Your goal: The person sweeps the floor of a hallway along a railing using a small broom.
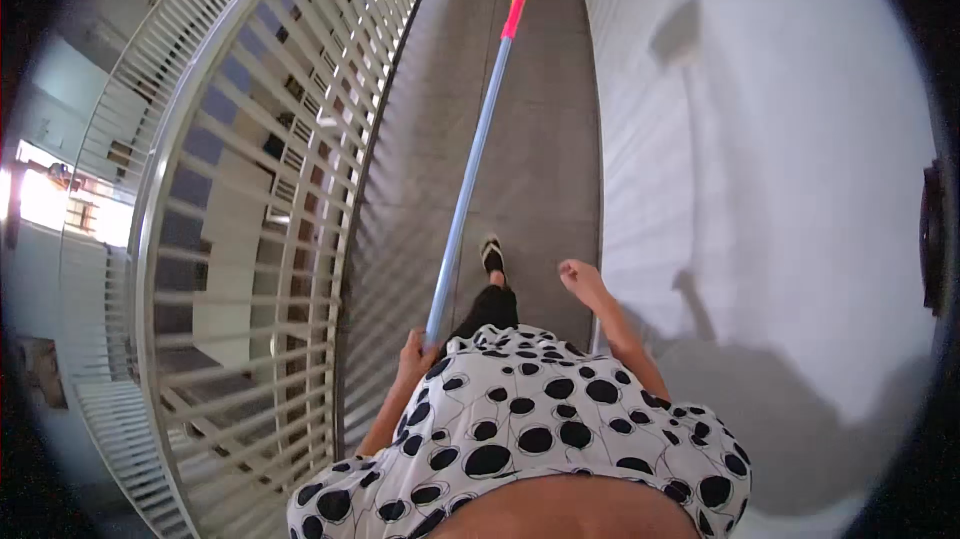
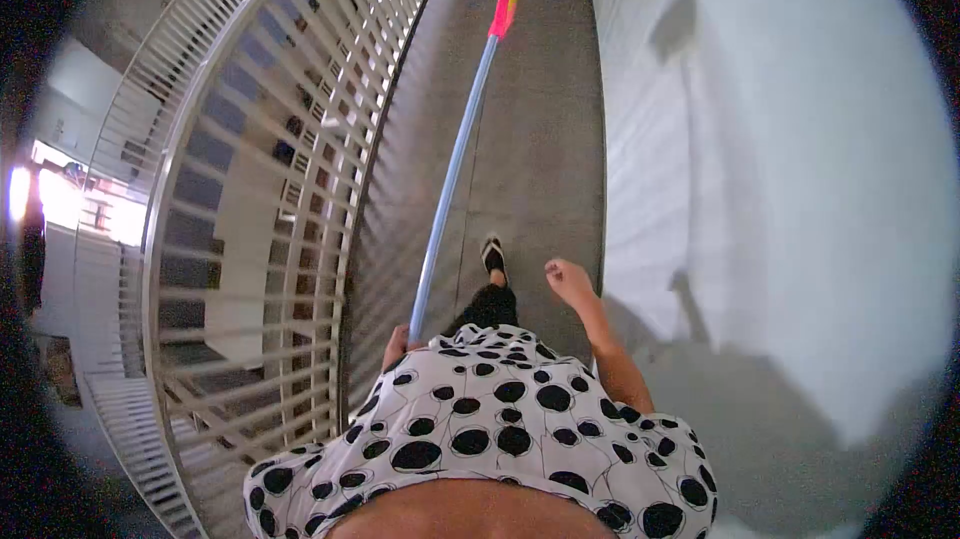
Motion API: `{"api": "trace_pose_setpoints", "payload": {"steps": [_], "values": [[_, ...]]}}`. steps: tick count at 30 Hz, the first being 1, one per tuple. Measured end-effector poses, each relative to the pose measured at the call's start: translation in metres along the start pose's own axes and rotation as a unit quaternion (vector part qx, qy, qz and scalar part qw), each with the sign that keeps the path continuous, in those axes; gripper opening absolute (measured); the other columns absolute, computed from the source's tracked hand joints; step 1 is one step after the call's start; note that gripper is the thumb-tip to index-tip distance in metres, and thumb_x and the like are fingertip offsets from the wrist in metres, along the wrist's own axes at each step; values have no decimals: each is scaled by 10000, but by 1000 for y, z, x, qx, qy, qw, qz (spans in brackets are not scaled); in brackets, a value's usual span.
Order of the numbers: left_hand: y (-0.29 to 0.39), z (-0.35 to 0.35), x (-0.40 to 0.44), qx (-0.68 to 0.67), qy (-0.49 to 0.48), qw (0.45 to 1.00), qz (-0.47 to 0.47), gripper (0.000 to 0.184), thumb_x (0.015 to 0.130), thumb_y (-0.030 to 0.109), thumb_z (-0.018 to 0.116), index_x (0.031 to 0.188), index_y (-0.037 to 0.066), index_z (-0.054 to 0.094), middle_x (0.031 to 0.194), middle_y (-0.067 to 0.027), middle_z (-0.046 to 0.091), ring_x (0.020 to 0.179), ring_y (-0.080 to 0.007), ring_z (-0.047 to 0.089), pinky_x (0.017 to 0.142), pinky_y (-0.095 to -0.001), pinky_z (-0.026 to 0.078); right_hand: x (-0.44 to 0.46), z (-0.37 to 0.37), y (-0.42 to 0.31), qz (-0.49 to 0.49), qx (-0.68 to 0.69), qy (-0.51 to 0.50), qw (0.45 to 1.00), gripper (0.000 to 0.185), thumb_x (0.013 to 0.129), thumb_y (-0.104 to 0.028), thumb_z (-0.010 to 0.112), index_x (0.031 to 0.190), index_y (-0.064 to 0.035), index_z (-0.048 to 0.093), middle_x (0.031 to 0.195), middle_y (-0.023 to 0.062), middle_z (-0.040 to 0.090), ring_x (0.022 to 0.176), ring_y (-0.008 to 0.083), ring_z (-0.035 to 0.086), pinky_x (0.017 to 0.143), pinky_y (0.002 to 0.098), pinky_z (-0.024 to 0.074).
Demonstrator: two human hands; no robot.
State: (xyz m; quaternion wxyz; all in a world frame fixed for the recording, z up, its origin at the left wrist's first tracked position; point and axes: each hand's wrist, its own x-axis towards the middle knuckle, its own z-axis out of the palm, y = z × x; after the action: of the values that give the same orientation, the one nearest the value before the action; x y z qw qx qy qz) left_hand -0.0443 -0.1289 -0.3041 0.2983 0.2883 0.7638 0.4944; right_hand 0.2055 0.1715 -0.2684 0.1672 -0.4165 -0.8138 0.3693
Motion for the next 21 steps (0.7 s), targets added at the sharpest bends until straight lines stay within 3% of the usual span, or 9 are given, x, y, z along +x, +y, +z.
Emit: {"api": "trace_pose_setpoints", "payload": {"steps": [2,4,5,6,8,10,14,19,21], "values": [[-4,9,17,-26,-45,999,16,310,815,262,548,1034,43,529,618,-54,487,550,-120,444,511,-282,383,-19,17,41,42,7,-5,999,162,756,-188,557,834,-49,588,744,124,605,673,228,586,614,323,456],[4,15,34,-27,-84,995,35,299,818,253,539,1024,38,522,629,-55,491,549,-120,444,508,-274,382,-62,46,110,46,-80,-92,991,195,775,-220,511,786,-35,572,744,149,605,672,310,582,596,395,447],[7,7,40,35,-98,994,19,311,818,259,537,1034,36,515,633,-53,494,541,-121,443,502,-274,382,-93,68,131,144,-68,-160,974,249,768,-247,506,717,-5,536,716,176,583,646,338,561,582,428,431],[14,13,47,76,-88,993,13,323,818,265,536,1043,35,509,637,-50,498,533,-122,443,496,-274,382,-113,97,226,94,-41,-152,983,207,756,-256,500,718,-64,570,716,127,580,653,287,549,570,412,426],[20,5,36,116,-76,990,5,335,818,271,535,1052,33,503,641,-47,502,525,-123,442,490,-274,382,-165,69,175,227,-88,-143,960,347,720,-305,514,823,13,606,815,239,587,771,391,573,677,460,444],[14,-3,7,49,-90,992,-77,378,820,300,538,1086,33,503,656,-73,531,546,-135,477,518,-299,406,-212,102,237,282,-118,-182,935,387,703,-337,545,811,30,602,870,262,572,817,402,560,727,456,448],[-51,23,0,56,-76,992,-79,412,830,294,532,1161,53,484,666,-57,544,553,-131,493,528,-287,417,-252,95,230,355,-77,-187,913,289,729,-267,524,767,10,595,808,219,572,755,352,559,685,421,448],[-87,46,14,118,-84,989,-14,473,835,283,529,1246,74,419,696,-52,562,597,-101,517,557,-270,432,-248,91,210,343,-52,-144,927,193,761,-180,497,713,-15,586,731,165,573,678,290,557,633,378,449],[-88,53,4,-221,-102,949,-202,492,834,271,537,1266,81,397,749,-47,582,632,-89,520,578,-264,437,-233,79,198,290,-69,-96,950,174,774,-145,486,691,-26,582,700,143,573,647,266,557,612,361,449]]}}
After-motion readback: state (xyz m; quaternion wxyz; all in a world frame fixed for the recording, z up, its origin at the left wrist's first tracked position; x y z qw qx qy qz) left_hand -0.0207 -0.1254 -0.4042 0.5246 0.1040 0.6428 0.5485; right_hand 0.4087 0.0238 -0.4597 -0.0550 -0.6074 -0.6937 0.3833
